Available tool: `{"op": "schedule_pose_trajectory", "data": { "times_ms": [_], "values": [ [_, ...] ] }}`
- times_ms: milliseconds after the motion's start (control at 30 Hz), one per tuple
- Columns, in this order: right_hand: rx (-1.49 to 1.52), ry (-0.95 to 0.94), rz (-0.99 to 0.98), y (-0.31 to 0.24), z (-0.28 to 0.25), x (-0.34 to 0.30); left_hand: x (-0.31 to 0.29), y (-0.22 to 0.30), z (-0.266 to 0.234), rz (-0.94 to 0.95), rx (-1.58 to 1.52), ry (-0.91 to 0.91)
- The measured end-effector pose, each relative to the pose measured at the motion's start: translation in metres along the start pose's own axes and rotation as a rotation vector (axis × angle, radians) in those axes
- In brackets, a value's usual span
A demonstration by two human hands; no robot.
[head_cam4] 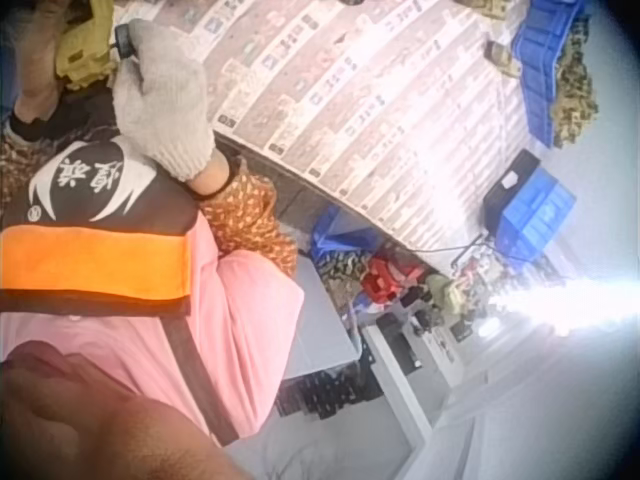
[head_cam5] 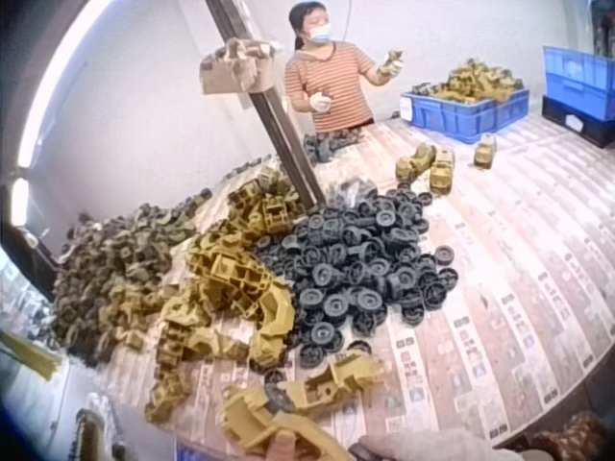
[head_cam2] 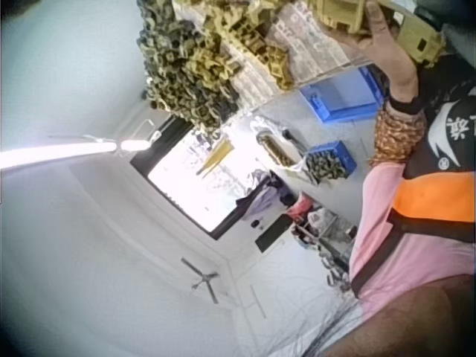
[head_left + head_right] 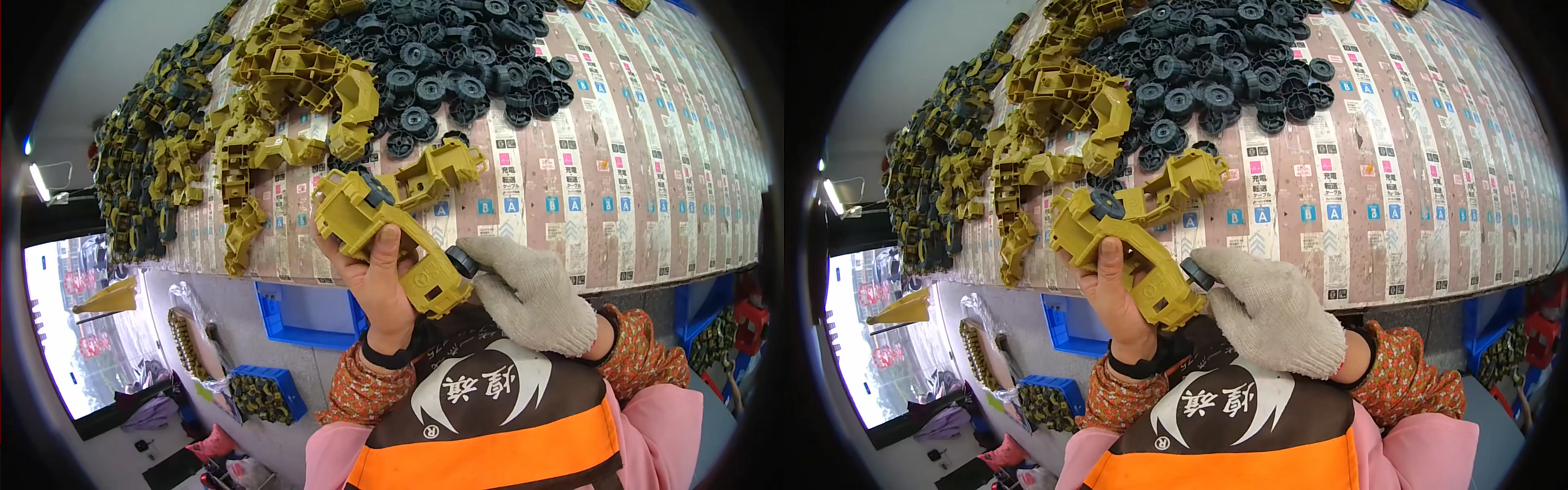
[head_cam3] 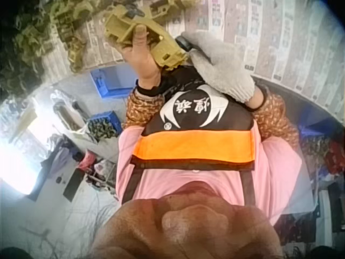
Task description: The person assembles yellow plastic toy trucks by inserting small black wheels into the chassis. They pick up a yellow truck body, insert a wheel into a slot, and repeat the process for multiple units. The person works at a table covered with piles of yellow truck bodies and black wheels.
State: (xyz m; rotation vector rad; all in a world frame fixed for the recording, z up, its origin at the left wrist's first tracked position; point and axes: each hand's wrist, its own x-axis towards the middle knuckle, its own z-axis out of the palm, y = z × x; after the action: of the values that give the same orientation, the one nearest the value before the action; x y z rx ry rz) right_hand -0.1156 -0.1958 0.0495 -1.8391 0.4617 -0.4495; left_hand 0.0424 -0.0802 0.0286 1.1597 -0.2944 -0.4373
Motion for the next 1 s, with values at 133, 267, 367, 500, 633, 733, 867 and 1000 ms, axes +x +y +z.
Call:
{"op": "schedule_pose_trajectory", "data": {
  "times_ms": [133,267,367,500,633,733,867,1000],
  "values": [
    [-0.039,-0.078,-0.017,-0.004,-0.001,-0.003,-0.004,-0.007,-0.005,0.157,0.143,-0.005],
    [-0.128,-0.093,-0.036,-0.005,0.0,-0.005,-0.008,-0.008,0.015,0.379,0.181,0.0],
    [-0.164,-0.105,-0.006,-0.001,-0.005,-0.005,-0.008,-0.008,0.006,0.652,0.592,-0.167],
    [-0.073,-0.287,0.268,-0.03,-0.028,0.008,-0.006,-0.007,0.011,0.696,0.635,-0.249],
    [-0.215,-0.046,0.055,-0.041,-0.032,0.012,-0.007,0.0,0.055,0.126,0.115,-0.099],
    [-0.126,0.068,0.123,-0.033,-0.05,0.023,0.002,0.004,0.066,-0.016,-0.086,-0.358],
    [-0.037,0.248,0.336,0.002,-0.126,0.053,0.014,0.006,0.04,0.034,0.093,-0.357],
    [-0.13,0.437,0.481,0.036,-0.206,0.082,0.025,0.015,-0.01,0.028,0.2,-0.18]
  ]
}}
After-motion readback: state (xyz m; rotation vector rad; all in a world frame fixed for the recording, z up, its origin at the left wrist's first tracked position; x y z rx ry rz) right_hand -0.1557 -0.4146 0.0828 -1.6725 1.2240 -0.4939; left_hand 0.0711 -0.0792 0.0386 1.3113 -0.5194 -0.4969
